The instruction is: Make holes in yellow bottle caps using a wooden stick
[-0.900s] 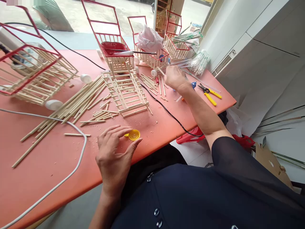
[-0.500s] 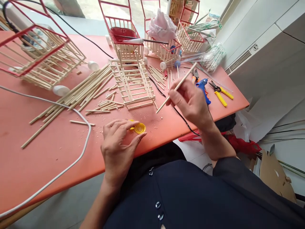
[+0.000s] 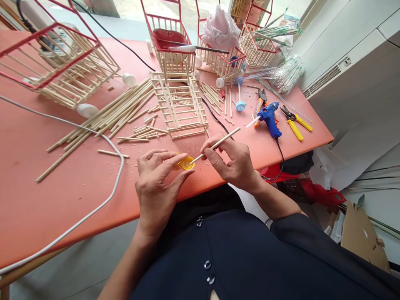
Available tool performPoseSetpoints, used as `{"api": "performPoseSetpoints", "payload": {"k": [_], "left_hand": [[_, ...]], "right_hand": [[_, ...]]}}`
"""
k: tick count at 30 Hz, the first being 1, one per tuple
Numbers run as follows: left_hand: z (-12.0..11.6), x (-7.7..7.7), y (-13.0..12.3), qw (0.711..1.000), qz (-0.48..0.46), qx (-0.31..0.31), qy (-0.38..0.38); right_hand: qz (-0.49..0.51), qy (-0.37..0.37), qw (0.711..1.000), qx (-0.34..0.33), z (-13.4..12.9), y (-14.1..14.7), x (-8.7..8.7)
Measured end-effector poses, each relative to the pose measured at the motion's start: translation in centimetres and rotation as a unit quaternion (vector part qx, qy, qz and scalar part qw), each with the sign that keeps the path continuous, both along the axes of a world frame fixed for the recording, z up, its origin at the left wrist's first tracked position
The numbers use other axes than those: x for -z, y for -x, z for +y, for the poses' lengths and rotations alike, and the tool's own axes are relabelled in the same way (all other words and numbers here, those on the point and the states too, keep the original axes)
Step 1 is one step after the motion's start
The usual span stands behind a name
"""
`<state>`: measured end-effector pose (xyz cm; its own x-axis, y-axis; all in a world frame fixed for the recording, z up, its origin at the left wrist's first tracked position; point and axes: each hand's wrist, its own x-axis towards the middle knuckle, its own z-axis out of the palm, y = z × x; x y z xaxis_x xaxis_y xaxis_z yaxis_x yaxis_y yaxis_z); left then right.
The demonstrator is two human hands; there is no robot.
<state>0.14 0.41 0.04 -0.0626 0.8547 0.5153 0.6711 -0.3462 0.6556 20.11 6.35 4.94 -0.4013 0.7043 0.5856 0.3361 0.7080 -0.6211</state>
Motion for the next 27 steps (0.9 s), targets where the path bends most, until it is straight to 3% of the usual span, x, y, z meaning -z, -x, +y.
{"api": "performPoseSetpoints", "payload": {"k": [27], "left_hand": [[-0.07, -0.32, -0.08, 1.000, -0.012, 0.002, -0.013]], "right_hand": [[-0.045, -0.020, 0.999, 0.005, -0.43, 0.94, -0.03]]}}
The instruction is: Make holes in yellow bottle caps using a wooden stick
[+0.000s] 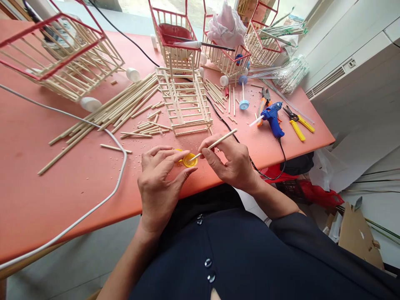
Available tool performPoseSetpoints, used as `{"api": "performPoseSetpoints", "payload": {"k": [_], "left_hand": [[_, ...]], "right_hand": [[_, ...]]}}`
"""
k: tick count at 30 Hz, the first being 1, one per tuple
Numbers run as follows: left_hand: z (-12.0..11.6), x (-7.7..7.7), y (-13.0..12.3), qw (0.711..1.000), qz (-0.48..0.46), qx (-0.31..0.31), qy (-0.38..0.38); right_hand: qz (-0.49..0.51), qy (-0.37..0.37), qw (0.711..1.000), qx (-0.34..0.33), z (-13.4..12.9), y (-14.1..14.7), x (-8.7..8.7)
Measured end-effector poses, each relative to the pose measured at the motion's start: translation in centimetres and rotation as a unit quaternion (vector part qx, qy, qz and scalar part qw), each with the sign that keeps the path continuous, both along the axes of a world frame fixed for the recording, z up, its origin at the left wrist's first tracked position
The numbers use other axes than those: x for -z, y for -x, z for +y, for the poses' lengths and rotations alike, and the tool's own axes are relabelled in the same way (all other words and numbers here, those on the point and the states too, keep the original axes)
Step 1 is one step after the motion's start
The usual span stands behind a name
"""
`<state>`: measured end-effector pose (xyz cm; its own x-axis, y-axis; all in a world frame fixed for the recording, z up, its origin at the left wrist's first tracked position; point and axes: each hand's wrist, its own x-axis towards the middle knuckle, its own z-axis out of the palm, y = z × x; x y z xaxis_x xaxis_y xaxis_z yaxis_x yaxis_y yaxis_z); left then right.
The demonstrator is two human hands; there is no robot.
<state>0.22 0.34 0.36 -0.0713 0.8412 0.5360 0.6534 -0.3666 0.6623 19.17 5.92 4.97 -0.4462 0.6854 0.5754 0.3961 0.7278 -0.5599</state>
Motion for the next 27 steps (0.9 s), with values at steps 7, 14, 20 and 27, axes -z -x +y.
{"api": "performPoseSetpoints", "payload": {"k": [7, 14, 20, 27], "left_hand": [[0.03, 0.05, -0.03, 1.000, -0.004, 0.002, -0.002], [-0.02, -0.02, 0.00, 1.000, -0.006, 0.002, 0.000], [-0.05, -0.03, 0.01, 1.000, -0.007, 0.002, -0.008], [-0.10, -0.07, 0.02, 1.000, -0.010, -0.001, -0.006]], "right_hand": [[-0.022, -0.039, 0.999, 0.002, 0.02, 0.13, -0.10], [-0.025, -0.059, 0.998, -0.004, 0.03, 0.25, -0.14], [-0.042, -0.060, 0.997, 0.002, 0.10, 0.19, 0.11], [-0.050, -0.053, 0.997, -0.008, 0.05, 0.43, -0.10]]}}
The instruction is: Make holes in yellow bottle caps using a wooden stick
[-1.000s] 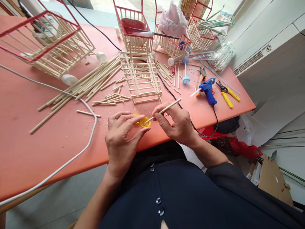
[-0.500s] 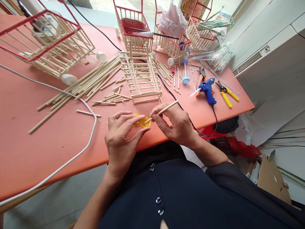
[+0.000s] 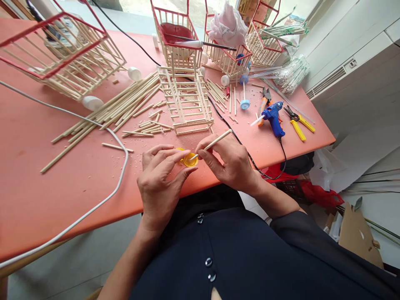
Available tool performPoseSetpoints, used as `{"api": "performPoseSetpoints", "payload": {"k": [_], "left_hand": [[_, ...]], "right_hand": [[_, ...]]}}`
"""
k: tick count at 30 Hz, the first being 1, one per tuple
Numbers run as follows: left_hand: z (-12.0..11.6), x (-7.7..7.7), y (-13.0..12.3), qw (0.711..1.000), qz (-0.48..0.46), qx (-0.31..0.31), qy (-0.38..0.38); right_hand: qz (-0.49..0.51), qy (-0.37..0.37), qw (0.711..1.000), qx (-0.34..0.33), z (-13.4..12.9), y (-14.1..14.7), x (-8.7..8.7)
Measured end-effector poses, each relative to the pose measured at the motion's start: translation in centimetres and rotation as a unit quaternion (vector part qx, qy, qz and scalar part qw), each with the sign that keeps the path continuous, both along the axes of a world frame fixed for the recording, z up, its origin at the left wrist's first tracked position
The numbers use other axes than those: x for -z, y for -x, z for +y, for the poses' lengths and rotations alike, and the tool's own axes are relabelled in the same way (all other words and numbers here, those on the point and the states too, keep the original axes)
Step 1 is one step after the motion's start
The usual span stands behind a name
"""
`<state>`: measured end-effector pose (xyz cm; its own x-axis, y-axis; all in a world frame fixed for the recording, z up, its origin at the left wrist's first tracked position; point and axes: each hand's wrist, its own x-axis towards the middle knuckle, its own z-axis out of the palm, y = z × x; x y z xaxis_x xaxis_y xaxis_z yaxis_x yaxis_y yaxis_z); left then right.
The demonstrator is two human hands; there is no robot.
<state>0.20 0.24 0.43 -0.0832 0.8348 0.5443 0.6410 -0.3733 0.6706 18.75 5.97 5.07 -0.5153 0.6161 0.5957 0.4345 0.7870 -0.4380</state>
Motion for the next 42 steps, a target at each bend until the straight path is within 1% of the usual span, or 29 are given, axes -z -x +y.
{"api": "performPoseSetpoints", "payload": {"k": [4, 8, 12, 18, 21, 27, 32, 37, 42], "left_hand": [[0.0, 0.0, 0.1, 1.000, -0.004, 0.004, 0.004], [0.1, 0.1, 0.1, 1.000, -0.014, 0.018, 0.016], [0.1, 0.3, 0.0, 0.999, -0.006, 0.010, 0.038], [0.5, 1.1, 0.0, 0.999, 0.037, 0.015, 0.029], [0.6, 1.4, -0.1, 0.999, 0.042, 0.001, 0.032], [0.5, 1.7, -0.4, 0.997, 0.048, -0.008, 0.055], [0.5, 1.8, -0.4, 0.997, 0.059, -0.014, 0.053], [0.5, 1.7, -0.5, 0.997, 0.055, -0.011, 0.050], [0.5, 1.5, -0.5, 0.997, 0.050, -0.006, 0.062]], "right_hand": [[0.001, -0.010, 1.000, -0.013, 0.0, 0.1, -0.2], [-0.019, -0.015, 1.000, -0.009, 0.0, 0.0, -0.2], [-0.029, -0.032, 0.999, -0.010, 0.2, -0.3, 0.0], [-0.050, -0.027, 0.998, -0.002, 0.8, -0.6, 1.0], [-0.053, -0.017, 0.998, -0.007, 1.0, -0.6, 1.5], [-0.062, -0.029, 0.998, -0.008, 1.2, -0.6, 2.2], [-0.054, -0.034, 0.998, -0.022, 1.4, -0.5, 2.8], [-0.101, -0.029, 0.994, -0.016, 1.5, -0.4, 2.8], [-0.116, -0.062, 0.991, -0.014, 1.5, -0.1, 2.5]]}}
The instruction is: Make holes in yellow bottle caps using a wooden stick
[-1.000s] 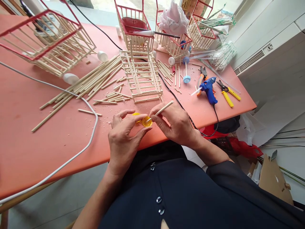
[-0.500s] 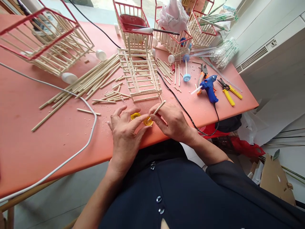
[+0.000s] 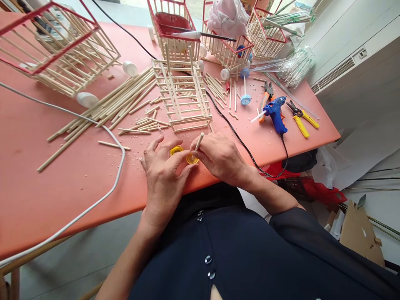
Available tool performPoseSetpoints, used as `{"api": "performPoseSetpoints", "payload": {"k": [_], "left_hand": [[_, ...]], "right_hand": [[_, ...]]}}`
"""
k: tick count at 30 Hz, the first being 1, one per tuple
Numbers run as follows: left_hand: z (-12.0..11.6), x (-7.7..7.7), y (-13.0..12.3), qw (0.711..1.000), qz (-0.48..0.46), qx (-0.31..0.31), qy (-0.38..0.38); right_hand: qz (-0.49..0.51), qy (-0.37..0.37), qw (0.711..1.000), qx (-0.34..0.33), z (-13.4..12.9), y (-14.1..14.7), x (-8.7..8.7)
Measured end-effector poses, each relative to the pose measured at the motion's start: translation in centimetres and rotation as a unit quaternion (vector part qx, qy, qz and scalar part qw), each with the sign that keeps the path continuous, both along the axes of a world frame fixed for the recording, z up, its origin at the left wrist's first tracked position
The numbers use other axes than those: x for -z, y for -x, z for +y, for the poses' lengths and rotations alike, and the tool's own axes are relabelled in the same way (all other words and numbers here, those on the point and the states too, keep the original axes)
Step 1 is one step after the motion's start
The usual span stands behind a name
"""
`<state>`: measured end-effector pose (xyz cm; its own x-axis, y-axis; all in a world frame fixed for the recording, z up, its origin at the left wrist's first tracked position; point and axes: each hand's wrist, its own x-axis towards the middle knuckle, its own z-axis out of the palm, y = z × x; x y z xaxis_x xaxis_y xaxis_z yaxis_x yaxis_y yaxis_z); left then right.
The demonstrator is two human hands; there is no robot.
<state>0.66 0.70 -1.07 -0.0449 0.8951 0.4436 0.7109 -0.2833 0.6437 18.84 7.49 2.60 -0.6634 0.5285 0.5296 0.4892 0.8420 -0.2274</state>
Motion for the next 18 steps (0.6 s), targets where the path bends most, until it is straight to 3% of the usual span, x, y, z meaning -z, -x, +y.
{"api": "performPoseSetpoints", "payload": {"k": [18], "left_hand": [[0.21, 0.05, 0.07, 0.999, 0.034, -0.003, -0.012]], "right_hand": [[0.060, 0.007, 0.997, -0.047, 0.29, 0.85, -0.59]]}}
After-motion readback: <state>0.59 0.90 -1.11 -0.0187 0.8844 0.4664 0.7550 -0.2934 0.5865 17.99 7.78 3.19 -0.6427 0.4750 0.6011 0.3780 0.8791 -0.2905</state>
